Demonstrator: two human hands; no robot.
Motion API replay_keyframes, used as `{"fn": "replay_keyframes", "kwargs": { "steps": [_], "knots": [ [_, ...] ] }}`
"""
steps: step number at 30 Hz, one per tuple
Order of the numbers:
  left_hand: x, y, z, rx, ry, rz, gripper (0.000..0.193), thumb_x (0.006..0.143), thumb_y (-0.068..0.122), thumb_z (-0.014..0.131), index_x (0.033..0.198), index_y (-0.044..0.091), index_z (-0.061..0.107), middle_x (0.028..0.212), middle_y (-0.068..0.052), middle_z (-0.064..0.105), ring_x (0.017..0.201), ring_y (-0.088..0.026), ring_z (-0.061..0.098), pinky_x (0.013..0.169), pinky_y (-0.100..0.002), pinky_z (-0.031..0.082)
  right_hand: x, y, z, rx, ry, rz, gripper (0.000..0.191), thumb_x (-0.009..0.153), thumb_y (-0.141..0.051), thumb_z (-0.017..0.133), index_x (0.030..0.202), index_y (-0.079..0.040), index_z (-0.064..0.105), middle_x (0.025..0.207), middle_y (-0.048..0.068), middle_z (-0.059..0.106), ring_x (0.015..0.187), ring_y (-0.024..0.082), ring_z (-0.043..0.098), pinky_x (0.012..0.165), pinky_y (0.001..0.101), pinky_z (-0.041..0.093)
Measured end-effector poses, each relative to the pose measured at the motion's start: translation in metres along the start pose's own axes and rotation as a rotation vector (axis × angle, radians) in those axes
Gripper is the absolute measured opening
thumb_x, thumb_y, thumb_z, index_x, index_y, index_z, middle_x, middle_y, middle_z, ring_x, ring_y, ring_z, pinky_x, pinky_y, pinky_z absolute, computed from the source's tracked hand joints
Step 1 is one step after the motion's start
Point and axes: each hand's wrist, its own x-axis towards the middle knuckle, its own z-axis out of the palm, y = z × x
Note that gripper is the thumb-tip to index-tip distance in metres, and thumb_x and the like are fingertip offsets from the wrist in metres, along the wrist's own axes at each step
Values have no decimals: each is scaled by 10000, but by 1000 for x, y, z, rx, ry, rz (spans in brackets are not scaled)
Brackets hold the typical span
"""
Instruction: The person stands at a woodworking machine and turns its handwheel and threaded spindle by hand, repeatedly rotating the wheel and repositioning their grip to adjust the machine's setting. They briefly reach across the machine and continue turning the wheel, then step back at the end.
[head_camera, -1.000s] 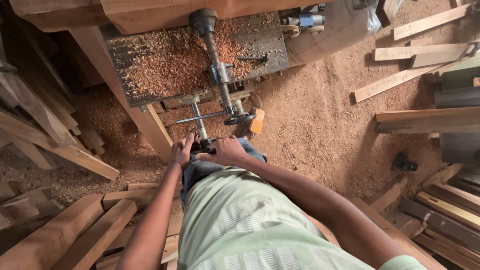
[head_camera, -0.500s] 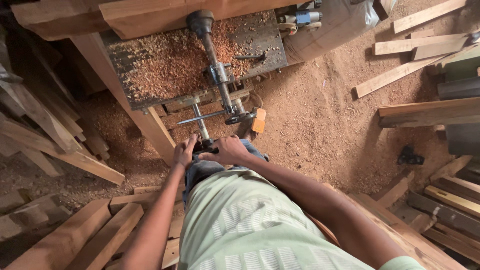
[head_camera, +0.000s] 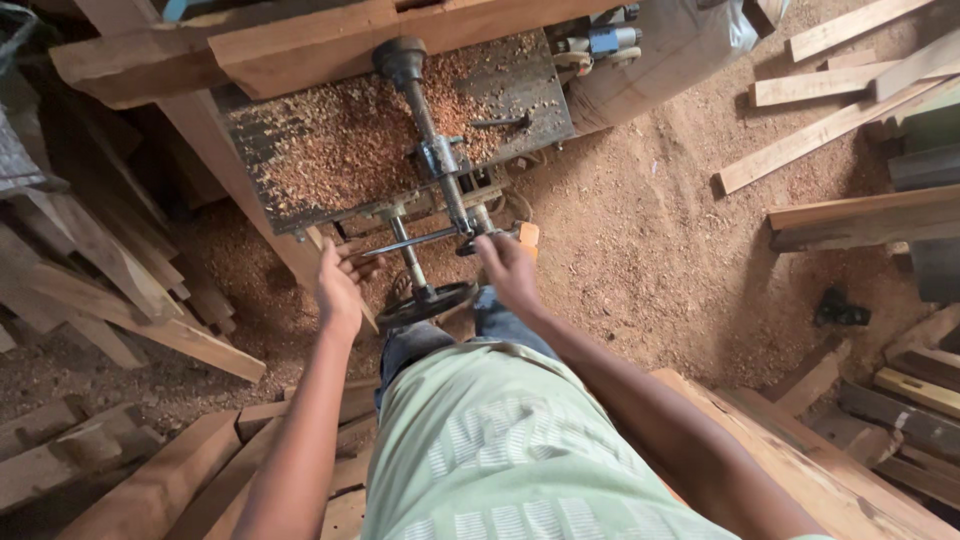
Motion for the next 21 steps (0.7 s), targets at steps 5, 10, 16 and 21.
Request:
{"fn": "replay_keyframes", "kwargs": {
  "steps": [5,10,16,21],
  "knots": [
    [9,3,22,165,-8,-7,575,1061,515,483,1006,-10,710,869,-134,758,751,-185,732,708,-286,541,20,-9,-23,-128,97,-123,385,1044,-367,632,880,-19,627,680,7,503,642,94,455,559,308,396],
    [10,-6,42,229,13,-58,466,971,473,598,967,27,731,854,-107,769,687,-177,744,633,-286,583,22,-8,-22,-90,6,-124,370,1001,-357,663,1138,-13,645,832,47,653,757,103,603,652,293,514],
    [9,-7,56,295,66,50,470,957,481,659,1006,25,764,936,-101,778,775,-140,731,685,-284,567,30,-12,-18,-53,-58,-259,491,1001,-347,656,1331,4,563,1151,153,633,943,176,682,752,334,575],
    [8,0,58,288,160,-28,527,947,523,653,1102,25,734,973,-115,777,761,-163,725,654,-305,528,52,-30,-27,-452,-187,-310,398,991,-325,684,1249,-24,638,1152,187,637,945,285,703,813,399,568]
  ]
}}
